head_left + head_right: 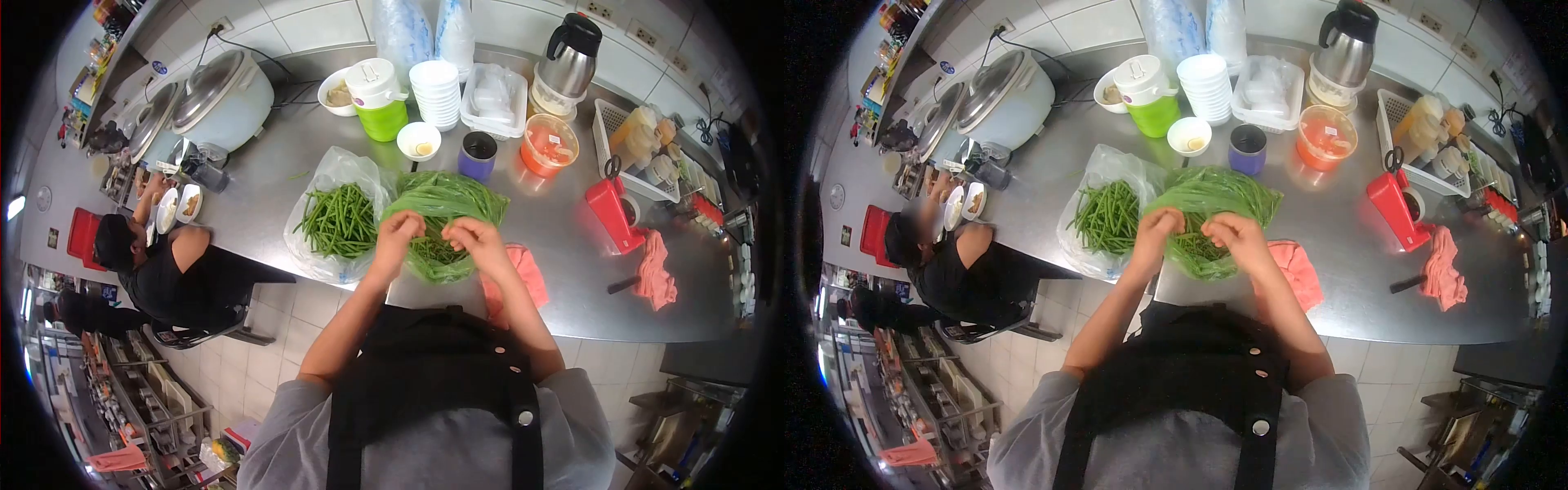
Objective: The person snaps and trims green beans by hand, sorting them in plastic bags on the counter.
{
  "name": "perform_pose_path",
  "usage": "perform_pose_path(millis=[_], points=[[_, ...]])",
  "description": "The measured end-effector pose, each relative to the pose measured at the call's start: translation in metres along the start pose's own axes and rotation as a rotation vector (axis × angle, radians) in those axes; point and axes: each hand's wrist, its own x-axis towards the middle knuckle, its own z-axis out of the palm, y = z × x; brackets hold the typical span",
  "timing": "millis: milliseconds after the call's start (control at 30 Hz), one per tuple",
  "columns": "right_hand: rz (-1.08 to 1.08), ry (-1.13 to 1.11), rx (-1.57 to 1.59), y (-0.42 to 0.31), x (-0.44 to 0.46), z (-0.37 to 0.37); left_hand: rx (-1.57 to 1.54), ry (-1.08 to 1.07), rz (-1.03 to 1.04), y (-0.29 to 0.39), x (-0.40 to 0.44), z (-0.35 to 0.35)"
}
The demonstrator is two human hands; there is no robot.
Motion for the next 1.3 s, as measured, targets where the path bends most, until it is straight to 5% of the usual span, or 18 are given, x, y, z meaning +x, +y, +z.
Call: perform_pose_path(millis=[100,367,633,733,800,933,1067,1133,1200,1300], points=[[0.004,0.041,0.323,-0.016,-0.004,0.001,-0.1,0.065,0.002,0.01,-0.002,0.008],[-0.089,0.182,0.188,-0.005,0.007,-0.005,0.022,-0.338,-0.161,0.008,-0.009,0.01],[-0.114,0.279,0.093,-0.023,-0.004,0.016,0.176,-0.211,-0.103,0.01,-0.012,0.015],[-0.27,0.334,-0.262,-0.04,-0.015,0.035,0.356,-0.141,0.038,0.022,-0.012,0.022],[-0.718,0.344,-0.488,-0.053,-0.02,0.048,0.469,-0.1,0.132,0.018,-0.011,0.021],[-1.002,0.239,-0.194,-0.106,-0.022,0.073,0.494,-0.045,0.454,-0.028,-0.01,0.013],[-0.833,0.079,-0.216,-0.105,0.024,0.096,0.527,0.195,0.57,-0.041,-0.008,0.024],[-0.591,-0.081,-0.638,-0.061,0.052,0.069,0.549,0.294,0.606,-0.037,0.003,0.014],[-0.201,-0.327,-0.615,-0.076,0.045,0.04,1.119,-0.141,0.146,-0.035,0.005,-0.015],[0.058,-0.574,-1.043,-0.039,0.043,0.016,1.138,-0.145,0.142,-0.029,0.014,-0.025]])
